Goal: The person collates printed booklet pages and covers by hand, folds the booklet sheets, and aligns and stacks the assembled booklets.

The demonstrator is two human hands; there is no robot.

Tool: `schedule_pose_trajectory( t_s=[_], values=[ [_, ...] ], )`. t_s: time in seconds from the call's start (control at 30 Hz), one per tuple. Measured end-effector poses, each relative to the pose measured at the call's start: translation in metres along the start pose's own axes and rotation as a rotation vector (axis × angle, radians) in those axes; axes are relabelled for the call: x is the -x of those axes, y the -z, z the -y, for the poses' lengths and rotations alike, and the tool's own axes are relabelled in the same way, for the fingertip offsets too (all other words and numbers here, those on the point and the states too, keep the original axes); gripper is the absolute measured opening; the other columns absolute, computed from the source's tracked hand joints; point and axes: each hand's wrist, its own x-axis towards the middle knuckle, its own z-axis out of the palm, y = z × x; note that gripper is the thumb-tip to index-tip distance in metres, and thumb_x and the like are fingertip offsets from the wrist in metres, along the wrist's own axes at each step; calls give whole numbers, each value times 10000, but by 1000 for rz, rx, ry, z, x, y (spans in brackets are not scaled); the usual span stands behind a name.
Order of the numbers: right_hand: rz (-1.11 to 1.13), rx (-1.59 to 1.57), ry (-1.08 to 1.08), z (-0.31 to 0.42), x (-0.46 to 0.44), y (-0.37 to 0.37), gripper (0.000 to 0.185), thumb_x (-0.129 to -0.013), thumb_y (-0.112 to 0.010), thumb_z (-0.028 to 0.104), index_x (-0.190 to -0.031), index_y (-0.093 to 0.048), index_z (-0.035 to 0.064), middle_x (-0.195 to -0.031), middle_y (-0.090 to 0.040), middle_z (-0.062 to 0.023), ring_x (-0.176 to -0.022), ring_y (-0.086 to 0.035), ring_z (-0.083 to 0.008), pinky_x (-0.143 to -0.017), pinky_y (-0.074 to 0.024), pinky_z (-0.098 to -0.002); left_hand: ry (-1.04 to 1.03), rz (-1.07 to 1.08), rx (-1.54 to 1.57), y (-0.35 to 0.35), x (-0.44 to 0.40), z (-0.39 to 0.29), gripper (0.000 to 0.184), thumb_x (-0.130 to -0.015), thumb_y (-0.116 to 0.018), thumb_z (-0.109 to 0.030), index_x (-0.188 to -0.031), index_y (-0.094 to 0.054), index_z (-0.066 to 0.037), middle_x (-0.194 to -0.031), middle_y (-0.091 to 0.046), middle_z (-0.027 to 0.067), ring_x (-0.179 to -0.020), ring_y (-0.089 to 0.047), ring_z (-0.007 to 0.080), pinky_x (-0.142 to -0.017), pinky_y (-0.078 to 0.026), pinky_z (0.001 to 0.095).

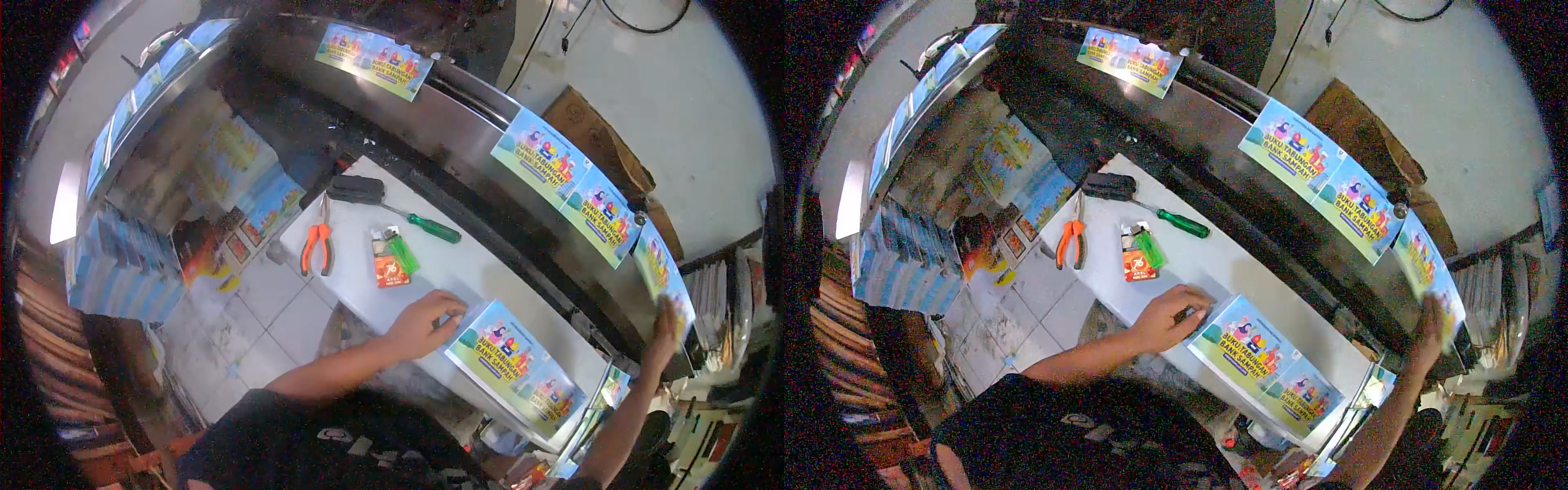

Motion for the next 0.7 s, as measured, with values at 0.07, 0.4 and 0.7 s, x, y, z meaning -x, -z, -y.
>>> schedule_pose_trajectory(
  t_s=[0.07, 0.4, 0.7],
  values=[
    [85, 257, 86, 7, 13, -3, 441, -846, -518, 6, -1285, -555, 19, -1311, -561, -181, -1258, -501, -333, -1046, -396, -401, -14, -16, -15, 1, -1, 0, 216, -868, -606, -86, -1081, -626, -60, -1090, -597, 114, -966, -606, 258, -744, -513, 333],
    [738, 378, 317, 239, 165, -46, 763, -663, -800, 454, -1298, -538, 120, -1322, -526, -141, -1155, -516, -361, -928, -464, -465, -56, -67, 1, -6, -2, 2, 180, -879, -618, -93, -1055, -632, -60, -1057, -617, 110, -892, -624, 239, -707, -506, 303],
    [830, 119, 145, 233, 139, -34, 476, -764, -736, 279, -1200, -615, 131, -1135, -640, -164, -1020, -611, -359, -871, -506, -440, 37, -5, 29, -2, -3, -4, 142, -876, -616, -79, -1004, -638, -21, -1029, -630, 146, -977, -612, 288, -857, -493, 361]
  ],
)
